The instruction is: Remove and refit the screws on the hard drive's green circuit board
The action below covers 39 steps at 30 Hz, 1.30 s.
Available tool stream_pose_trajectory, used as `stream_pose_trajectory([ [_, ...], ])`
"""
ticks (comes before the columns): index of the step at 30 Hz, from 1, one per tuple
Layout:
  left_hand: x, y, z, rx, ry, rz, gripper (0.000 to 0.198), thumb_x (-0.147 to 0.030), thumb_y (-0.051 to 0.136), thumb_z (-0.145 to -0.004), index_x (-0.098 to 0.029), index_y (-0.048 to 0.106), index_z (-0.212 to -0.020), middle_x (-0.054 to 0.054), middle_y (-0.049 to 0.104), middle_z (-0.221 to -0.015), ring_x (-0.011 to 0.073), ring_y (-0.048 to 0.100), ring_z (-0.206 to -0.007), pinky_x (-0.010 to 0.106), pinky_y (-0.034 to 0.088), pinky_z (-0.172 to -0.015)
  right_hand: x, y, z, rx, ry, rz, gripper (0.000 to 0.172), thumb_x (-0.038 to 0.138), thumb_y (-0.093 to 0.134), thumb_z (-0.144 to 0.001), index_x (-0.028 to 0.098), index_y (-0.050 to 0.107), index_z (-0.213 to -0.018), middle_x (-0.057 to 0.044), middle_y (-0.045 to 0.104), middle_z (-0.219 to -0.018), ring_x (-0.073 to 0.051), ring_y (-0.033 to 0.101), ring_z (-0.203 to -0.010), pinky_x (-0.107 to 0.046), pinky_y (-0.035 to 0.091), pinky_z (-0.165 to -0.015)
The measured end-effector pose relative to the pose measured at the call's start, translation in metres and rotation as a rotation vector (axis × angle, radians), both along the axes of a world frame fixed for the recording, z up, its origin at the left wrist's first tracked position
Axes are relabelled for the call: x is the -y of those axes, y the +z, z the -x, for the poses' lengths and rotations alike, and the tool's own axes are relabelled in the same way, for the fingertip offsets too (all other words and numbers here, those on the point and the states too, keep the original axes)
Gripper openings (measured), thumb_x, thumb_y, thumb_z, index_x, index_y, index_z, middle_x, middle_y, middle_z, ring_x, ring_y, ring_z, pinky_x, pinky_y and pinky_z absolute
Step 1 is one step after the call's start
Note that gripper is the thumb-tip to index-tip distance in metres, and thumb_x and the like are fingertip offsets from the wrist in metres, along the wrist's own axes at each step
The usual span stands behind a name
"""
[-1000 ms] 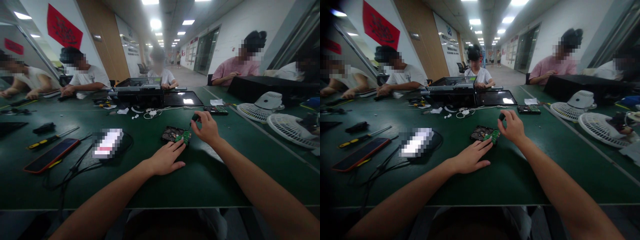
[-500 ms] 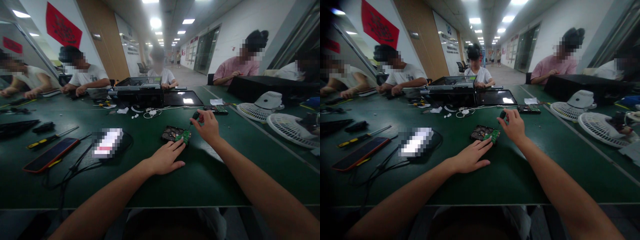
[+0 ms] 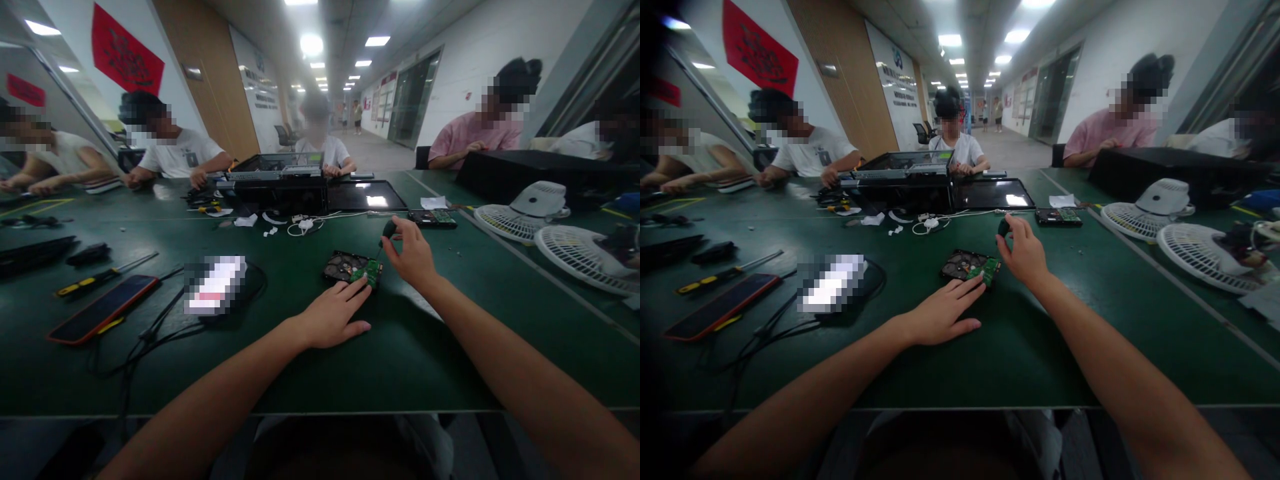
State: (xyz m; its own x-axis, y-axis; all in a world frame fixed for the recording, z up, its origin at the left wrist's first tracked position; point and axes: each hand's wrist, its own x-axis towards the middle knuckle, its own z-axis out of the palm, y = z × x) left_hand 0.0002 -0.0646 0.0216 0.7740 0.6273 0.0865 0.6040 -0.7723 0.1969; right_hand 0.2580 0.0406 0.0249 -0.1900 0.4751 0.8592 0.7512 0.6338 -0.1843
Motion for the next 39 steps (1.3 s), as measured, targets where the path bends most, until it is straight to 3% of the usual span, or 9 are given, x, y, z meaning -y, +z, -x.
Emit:
stream_pose_trajectory([
  [12,-0.0005,-0.0013,-0.0012,-0.021,0.001,-0.015,0.079,-0.062,0.042,-0.106,-0.015,0.024,-0.167,0.014,0.018,-0.176,0.0354,0.036,-0.15,0.045,0.032,-0.123,-0.0006,0.0027,-0.0039,0.029,-0.076,-0.012,0.047,0.037,0.059,-0.102,0.019,0.051,-0.145,-0.019,0.062,-0.139,-0.031,0.07,-0.109,-0.048,0.064,-0.088],
  [22,0.0002,-0.0007,-0.0017,-0.008,0.001,-0.016,0.078,-0.063,0.042,-0.106,-0.017,0.025,-0.166,0.014,0.019,-0.175,0.0349,0.037,-0.149,0.046,0.034,-0.122,0.0004,0.0021,-0.0012,-0.002,-0.008,-0.072,0.042,0.04,0.067,-0.099,0.022,0.054,-0.134,-0.016,0.067,-0.135,-0.027,0.072,-0.1,-0.045,0.065,-0.083],
  [33,-0.0001,0.0001,-0.001,-0.012,-0.004,-0.013,0.078,-0.063,0.041,-0.106,-0.017,0.024,-0.167,0.013,0.018,-0.176,0.0351,0.036,-0.15,0.046,0.034,-0.121,0.0074,0.0058,0.002,0.078,-0.079,-0.082,0.046,0.03,0.063,-0.098,0.021,0.053,-0.143,-0.017,0.064,-0.134,-0.029,0.071,-0.106,-0.044,0.063,-0.084],
  [39,-0.0003,-0.0019,-0.0016,-0.005,-0.002,-0.025,0.078,-0.063,0.042,-0.106,-0.018,0.024,-0.167,0.013,0.018,-0.176,0.0354,0.036,-0.15,0.047,0.035,-0.12,0.0072,0.0064,0.0026,0.082,-0.105,-0.103,0.044,0.031,0.065,-0.096,0.019,0.057,-0.138,-0.016,0.063,-0.127,-0.029,0.069,-0.104,-0.043,0.062,-0.082],
])
